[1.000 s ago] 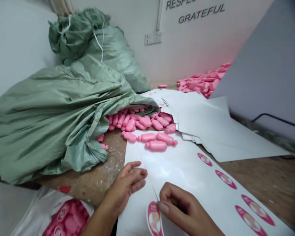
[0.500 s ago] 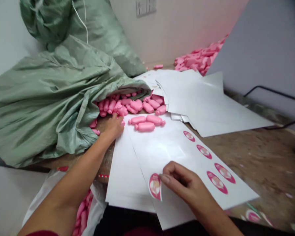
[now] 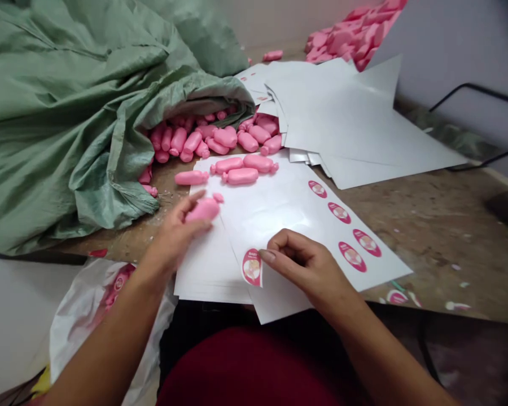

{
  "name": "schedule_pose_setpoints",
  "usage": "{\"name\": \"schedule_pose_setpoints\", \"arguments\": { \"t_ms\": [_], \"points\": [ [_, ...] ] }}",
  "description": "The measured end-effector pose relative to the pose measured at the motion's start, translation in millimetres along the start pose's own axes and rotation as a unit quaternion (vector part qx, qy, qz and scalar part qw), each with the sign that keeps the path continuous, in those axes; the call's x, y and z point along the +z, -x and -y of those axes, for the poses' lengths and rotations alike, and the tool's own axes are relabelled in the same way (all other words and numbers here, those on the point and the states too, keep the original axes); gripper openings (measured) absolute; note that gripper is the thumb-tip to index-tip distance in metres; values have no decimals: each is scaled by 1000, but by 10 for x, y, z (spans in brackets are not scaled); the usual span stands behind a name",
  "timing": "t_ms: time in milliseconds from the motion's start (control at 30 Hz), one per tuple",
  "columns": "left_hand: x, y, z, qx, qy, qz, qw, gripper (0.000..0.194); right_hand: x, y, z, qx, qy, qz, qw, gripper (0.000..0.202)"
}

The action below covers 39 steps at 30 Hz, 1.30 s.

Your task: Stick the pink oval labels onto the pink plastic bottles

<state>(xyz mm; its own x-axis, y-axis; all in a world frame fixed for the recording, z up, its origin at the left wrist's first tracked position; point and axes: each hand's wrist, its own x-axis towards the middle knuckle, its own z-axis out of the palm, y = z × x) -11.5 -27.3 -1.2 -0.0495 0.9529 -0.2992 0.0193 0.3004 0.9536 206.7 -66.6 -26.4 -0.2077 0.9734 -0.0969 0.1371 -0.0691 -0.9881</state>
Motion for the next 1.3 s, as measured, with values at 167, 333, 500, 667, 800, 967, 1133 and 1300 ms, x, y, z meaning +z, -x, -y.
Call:
{"name": "schedule_pose_setpoints", "arguments": {
  "t_ms": [167, 333, 500, 667, 800, 967, 1133, 1300],
  "points": [
    [360, 473, 198, -165, 273, 128, 939, 43, -5, 73, -1, 13, 2, 26, 1000, 22],
    [417, 548, 299, -185, 333, 149, 913, 30, -8, 107, 62, 26, 14, 34, 999, 20],
    [472, 595, 287, -171, 348, 152, 909, 39, 5, 108, 78, 49, 43, 19, 998, 23],
    [512, 628, 290, -137, 322, 138, 927, 50, 19, 85, 77, 49, 44, 17, 998, 25],
    [513, 625, 290, -125, 312, 133, 933, 56, 39, 68, 32, 36, 23, 13, 999, 24],
    [512, 620, 305, -124, 308, 128, 935, 56, 55, 61, -26, 36, 11, 15, 999, 25],
    [520, 631, 316, -110, 298, 123, 940, 54, 60, 55, -36, 38, 2, 14, 999, 25],
    [515, 638, 329, -107, 293, 126, 942, 56, 57, 54, -19, 46, -3, 16, 999, 26]
  ]
}}
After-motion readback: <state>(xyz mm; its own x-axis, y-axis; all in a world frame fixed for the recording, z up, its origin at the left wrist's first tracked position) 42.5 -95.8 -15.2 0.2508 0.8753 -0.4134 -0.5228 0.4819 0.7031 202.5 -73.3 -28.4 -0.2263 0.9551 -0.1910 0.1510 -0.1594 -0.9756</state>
